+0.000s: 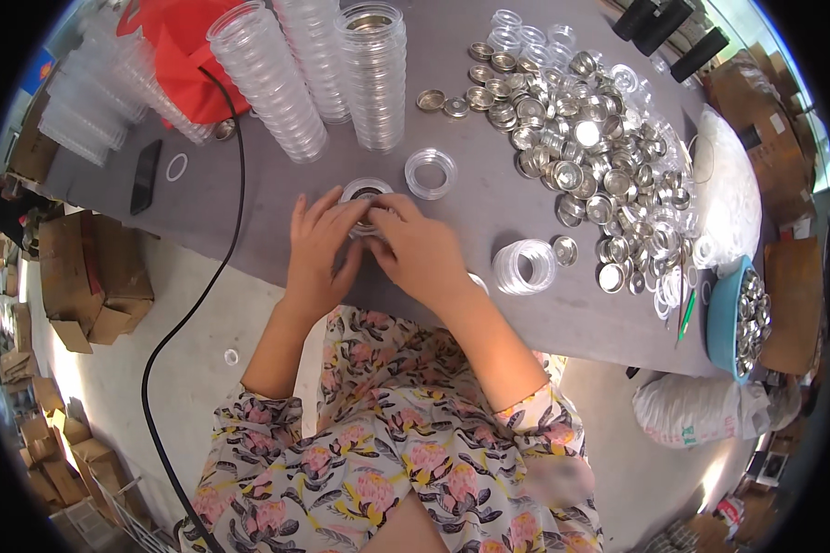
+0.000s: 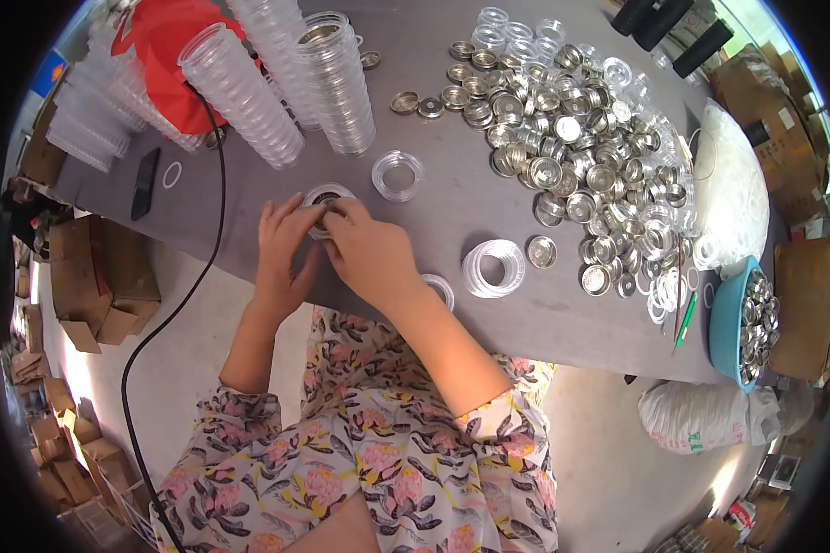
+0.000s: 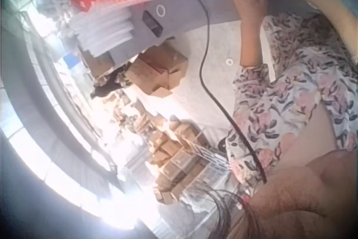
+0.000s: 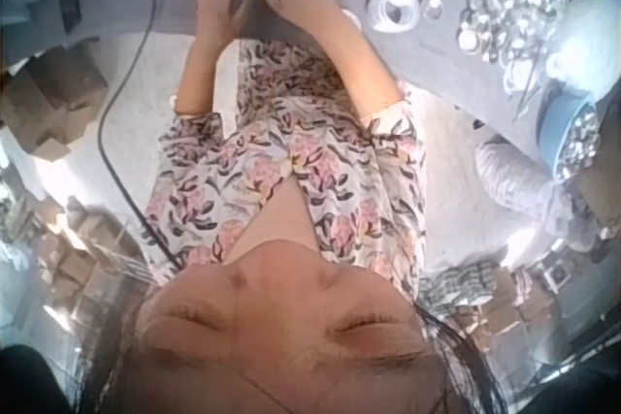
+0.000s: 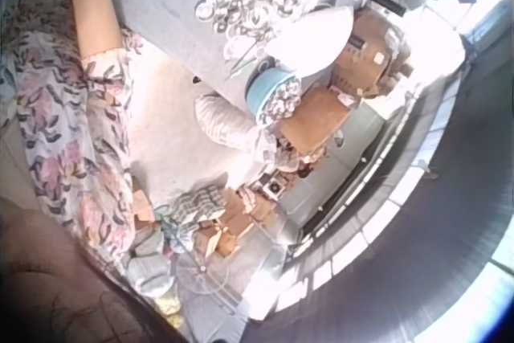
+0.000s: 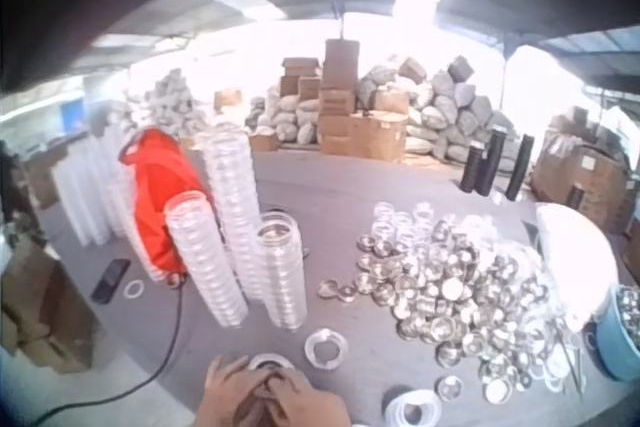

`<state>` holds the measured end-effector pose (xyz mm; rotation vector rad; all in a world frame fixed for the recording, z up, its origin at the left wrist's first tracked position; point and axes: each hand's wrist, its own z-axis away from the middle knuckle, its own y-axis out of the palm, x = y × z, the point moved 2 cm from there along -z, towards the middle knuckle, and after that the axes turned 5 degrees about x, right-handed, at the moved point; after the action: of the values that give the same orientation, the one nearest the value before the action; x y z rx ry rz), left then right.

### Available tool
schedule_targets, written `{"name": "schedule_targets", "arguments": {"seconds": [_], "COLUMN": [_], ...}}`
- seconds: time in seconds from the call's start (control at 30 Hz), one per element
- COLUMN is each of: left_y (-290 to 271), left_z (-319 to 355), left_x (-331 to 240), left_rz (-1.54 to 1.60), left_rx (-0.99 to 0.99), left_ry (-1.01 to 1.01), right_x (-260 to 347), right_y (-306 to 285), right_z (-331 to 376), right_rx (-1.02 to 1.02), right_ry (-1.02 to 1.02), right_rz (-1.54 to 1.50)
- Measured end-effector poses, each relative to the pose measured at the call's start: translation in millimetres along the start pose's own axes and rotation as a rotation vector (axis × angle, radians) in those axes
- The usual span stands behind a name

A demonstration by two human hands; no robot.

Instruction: The person assembles clear plastic containers by placing metal mesh filters and rubber seals into the bases. They then stack the assembled units and occasionally pick up new components from piles on the table.

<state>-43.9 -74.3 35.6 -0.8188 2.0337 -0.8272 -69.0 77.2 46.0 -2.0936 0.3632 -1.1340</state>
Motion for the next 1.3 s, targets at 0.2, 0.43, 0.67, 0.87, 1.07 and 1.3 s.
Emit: {"name": "schedule_targets", "arguments": {"seconds": [0.2,0.43,0.67,0.87,1.07,1.3], "left_y": [9.7,54.7,74.3,71.4,73.6,98.1], "left_z": [9.2,11.1,3.5,-27.6,-43.8,-54.0], "left_x": [-24.6,-82.7,-80.5,-107.2,-123.8,-110.6], "left_rz": [0.106,0.243,0.118,0.315,0.329,0.382], "left_rx": [-0.03,0.391,0.344,0.226,0.098,0.302], "left_ry": [0.112,0.334,0.299,0.331,0.299,0.273], "right_x": [-9.1,-46.1,-49.9,-85.5,-130.7,-142.7], "right_y": [-55.9,-96.2,-95.9,-117.5,-104.2,-107.3], "right_z": [44.0,82.8,80.9,114.9,146.4,145.1], "right_rx": [-0.55,-0.53,-0.237,-0.575,-0.294,-0.507], "right_ry": [0.014,-0.103,0.015,0.05,0.318,0.389], "right_rz": [-0.102,0.387,0.295,0.266,0.509,0.299]}}
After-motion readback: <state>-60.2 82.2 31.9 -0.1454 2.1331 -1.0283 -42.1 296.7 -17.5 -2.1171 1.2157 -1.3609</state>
